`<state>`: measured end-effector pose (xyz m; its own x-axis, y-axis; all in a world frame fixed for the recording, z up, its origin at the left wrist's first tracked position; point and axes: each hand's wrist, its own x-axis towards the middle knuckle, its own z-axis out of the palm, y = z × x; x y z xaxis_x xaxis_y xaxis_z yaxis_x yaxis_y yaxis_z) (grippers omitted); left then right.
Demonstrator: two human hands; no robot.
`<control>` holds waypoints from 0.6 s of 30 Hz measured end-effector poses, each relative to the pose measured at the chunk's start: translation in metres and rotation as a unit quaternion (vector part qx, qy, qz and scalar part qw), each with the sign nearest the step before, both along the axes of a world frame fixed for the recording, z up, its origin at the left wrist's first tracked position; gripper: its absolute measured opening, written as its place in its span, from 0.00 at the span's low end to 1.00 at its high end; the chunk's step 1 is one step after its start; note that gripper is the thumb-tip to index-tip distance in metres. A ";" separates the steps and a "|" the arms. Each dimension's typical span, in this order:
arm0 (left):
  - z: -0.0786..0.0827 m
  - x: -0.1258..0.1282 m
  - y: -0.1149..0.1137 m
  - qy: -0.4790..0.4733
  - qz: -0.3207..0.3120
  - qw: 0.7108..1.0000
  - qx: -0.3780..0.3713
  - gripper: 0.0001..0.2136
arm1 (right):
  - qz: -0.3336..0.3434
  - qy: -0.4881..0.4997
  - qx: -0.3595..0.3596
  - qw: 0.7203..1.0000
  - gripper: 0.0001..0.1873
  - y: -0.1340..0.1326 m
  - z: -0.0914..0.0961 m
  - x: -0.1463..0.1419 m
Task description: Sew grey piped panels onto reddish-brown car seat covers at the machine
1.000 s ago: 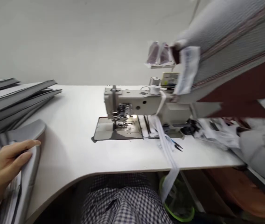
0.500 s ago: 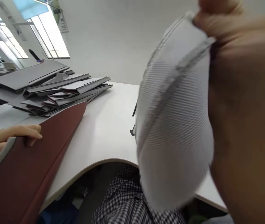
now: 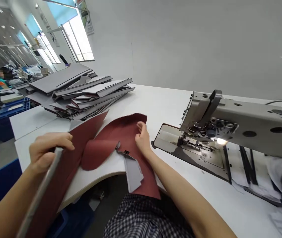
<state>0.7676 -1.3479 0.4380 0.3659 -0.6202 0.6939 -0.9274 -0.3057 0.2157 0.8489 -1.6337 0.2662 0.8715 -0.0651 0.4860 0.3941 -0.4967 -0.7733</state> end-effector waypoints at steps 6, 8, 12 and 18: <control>0.009 0.016 -0.020 -0.002 -0.019 0.997 0.072 0.19 | 0.144 0.001 -0.284 0.948 0.26 -0.004 -0.008 0.021; 0.020 0.019 -0.022 -0.024 -0.006 0.995 0.097 0.18 | 0.137 0.015 -0.349 0.927 0.31 -0.006 -0.006 0.029; 0.034 0.025 -0.042 -0.046 -0.008 0.985 0.168 0.16 | 0.114 0.022 -0.429 0.896 0.25 -0.015 0.004 0.055; 0.000 0.053 -0.122 -0.110 -0.040 0.949 0.293 0.15 | 0.064 -0.017 -0.427 0.902 0.24 -0.030 0.002 0.064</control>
